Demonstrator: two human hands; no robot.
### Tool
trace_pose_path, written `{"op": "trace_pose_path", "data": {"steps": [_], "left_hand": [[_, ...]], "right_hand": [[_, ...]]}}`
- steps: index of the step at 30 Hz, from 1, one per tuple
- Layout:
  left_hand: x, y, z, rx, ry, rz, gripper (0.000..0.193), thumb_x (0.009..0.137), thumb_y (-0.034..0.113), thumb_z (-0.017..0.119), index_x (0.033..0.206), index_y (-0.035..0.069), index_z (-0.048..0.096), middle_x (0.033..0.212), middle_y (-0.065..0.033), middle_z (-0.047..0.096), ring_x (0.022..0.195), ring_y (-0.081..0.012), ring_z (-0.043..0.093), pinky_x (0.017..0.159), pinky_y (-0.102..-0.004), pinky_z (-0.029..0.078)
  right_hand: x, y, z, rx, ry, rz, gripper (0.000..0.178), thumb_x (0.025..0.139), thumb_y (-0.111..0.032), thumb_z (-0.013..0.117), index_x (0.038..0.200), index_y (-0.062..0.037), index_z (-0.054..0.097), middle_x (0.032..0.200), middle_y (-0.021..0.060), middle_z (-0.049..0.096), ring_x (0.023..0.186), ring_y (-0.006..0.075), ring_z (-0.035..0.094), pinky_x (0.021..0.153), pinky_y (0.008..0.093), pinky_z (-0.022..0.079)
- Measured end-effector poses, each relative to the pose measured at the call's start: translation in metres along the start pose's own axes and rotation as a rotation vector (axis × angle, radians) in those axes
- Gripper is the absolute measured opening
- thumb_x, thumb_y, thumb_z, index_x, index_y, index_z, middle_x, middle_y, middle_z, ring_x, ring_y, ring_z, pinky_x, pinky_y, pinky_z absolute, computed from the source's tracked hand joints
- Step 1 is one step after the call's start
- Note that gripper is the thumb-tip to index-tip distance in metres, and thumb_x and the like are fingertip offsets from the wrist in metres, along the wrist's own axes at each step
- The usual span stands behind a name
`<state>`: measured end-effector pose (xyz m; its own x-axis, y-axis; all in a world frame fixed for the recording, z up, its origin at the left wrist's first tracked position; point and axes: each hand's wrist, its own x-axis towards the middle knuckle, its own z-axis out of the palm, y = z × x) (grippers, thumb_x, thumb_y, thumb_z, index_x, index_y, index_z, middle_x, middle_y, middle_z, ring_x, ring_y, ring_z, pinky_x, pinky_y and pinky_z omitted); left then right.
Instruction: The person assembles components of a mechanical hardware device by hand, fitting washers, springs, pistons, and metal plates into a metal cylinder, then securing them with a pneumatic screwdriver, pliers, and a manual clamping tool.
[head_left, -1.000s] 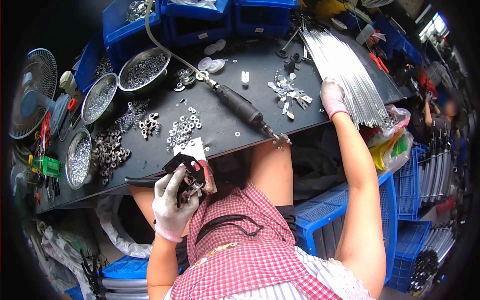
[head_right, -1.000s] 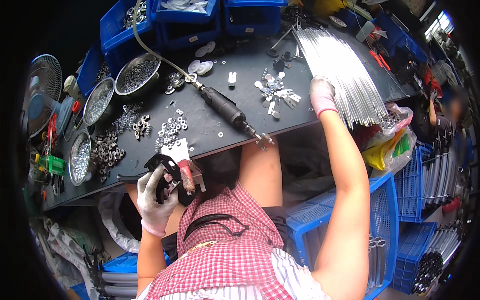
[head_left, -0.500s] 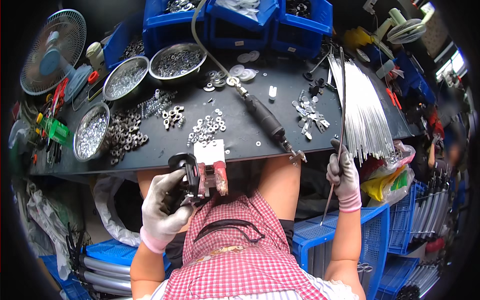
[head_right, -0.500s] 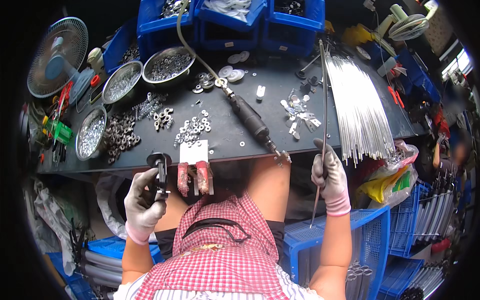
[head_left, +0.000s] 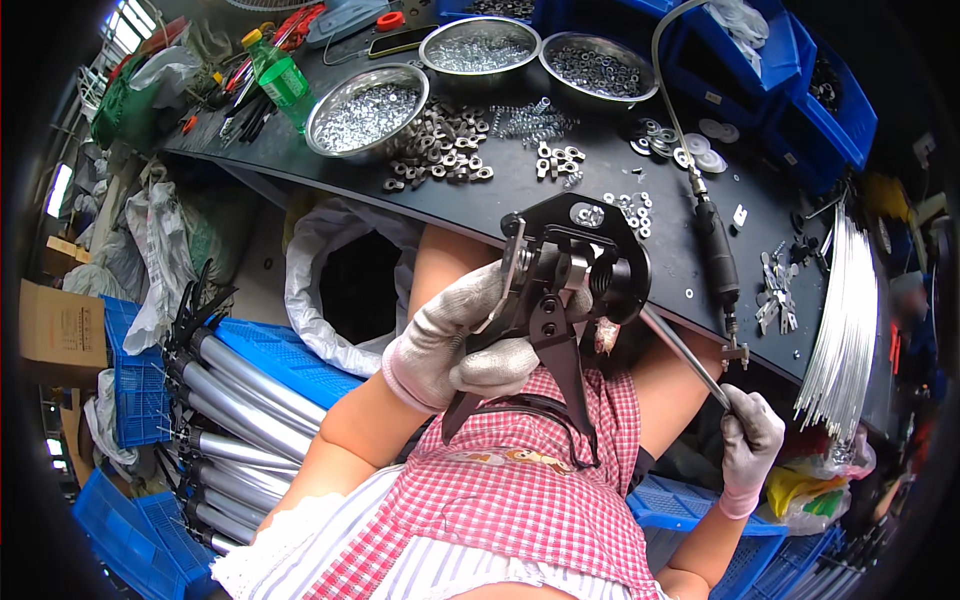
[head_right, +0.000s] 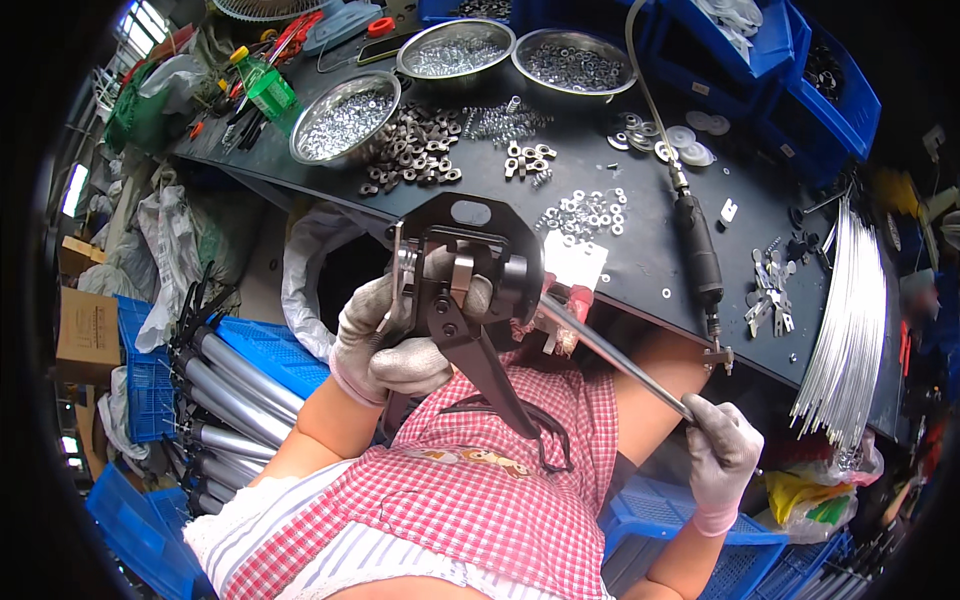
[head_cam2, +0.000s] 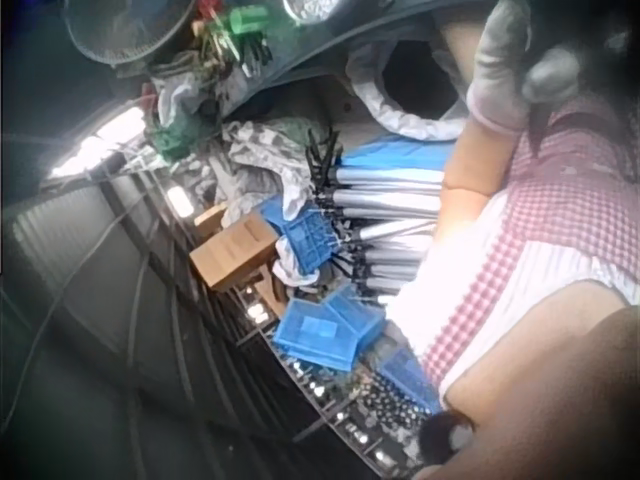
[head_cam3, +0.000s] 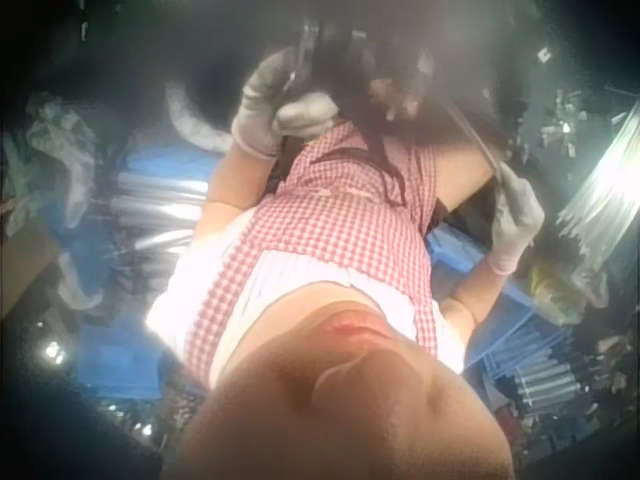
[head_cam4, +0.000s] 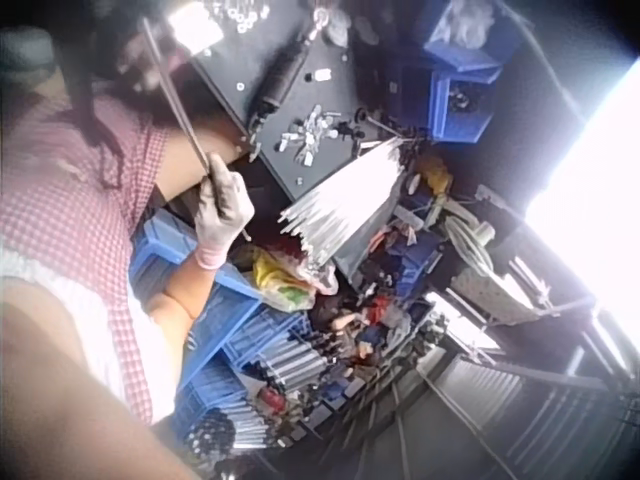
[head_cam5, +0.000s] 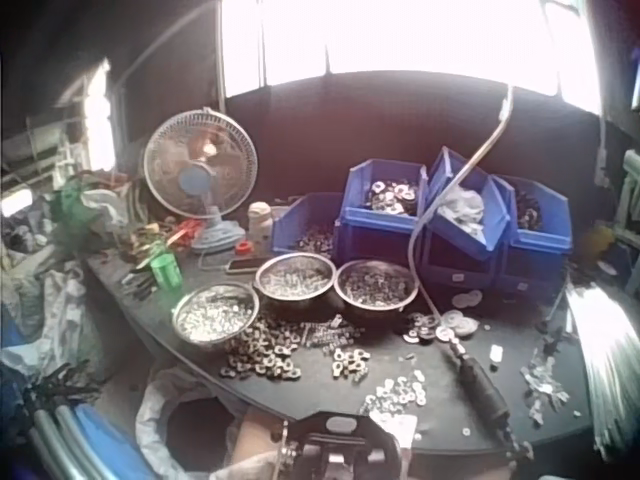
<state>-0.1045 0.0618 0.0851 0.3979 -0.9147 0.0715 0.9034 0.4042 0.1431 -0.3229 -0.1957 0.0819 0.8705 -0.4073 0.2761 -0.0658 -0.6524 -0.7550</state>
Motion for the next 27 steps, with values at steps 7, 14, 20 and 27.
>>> {"op": "trace_pose_path", "data": {"steps": [7, 14, 20, 27], "left_hand": [[0.003, -0.001, -0.006, 0.066, -0.033, -0.133, 0.055, 0.092, 0.036, 0.056, 0.136, 0.006, 0.042, 0.124, -0.0147, 0.056, 0.042, -0.0040, 0.040, 0.037, -0.0167, 0.026], [0.005, -0.002, -0.004, 0.278, 0.117, -0.094, 0.054, 0.093, 0.039, 0.054, 0.133, 0.004, 0.045, 0.116, -0.0135, 0.061, 0.040, -0.0058, 0.041, 0.035, -0.0173, 0.026], [0.004, -0.011, -0.008, 0.392, 0.265, -0.069, 0.055, 0.096, 0.038, 0.048, 0.126, -0.007, 0.046, 0.112, -0.0248, 0.059, 0.042, -0.0096, 0.049, 0.035, -0.0202, 0.037], [0.003, -0.006, -0.005, 0.469, 0.116, -0.062, 0.049, 0.098, 0.043, 0.043, 0.123, 0.001, 0.051, 0.106, -0.0120, 0.063, 0.040, -0.0061, 0.039, 0.035, -0.0175, 0.026]], "right_hand": [[0.015, 0.009, -0.008, -0.189, -0.006, -0.179, 0.025, 0.070, -0.003, 0.067, 0.095, -0.0020, 0.070, 0.063, 0.0070, 0.055, 0.054, 0.0173, 0.052, 0.051, 0.0276, 0.039], [0.025, 0.013, -0.019, -0.212, -0.077, -0.197, 0.025, 0.072, -0.008, 0.069, 0.096, -0.0056, 0.071, 0.061, 0.0063, 0.052, 0.052, 0.0198, 0.050, 0.051, 0.0309, 0.038], [0.036, 0.015, -0.020, -0.161, -0.149, -0.167, 0.023, 0.071, -0.002, 0.067, 0.094, -0.0048, 0.070, 0.060, 0.0081, 0.049, 0.051, 0.0214, 0.049, 0.049, 0.0313, 0.036], [0.026, 0.006, -0.020, -0.169, -0.215, -0.040, 0.026, 0.069, 0.002, 0.060, 0.093, -0.0012, 0.068, 0.060, 0.0109, 0.048, 0.051, 0.0221, 0.049, 0.049, 0.0312, 0.037]]}}
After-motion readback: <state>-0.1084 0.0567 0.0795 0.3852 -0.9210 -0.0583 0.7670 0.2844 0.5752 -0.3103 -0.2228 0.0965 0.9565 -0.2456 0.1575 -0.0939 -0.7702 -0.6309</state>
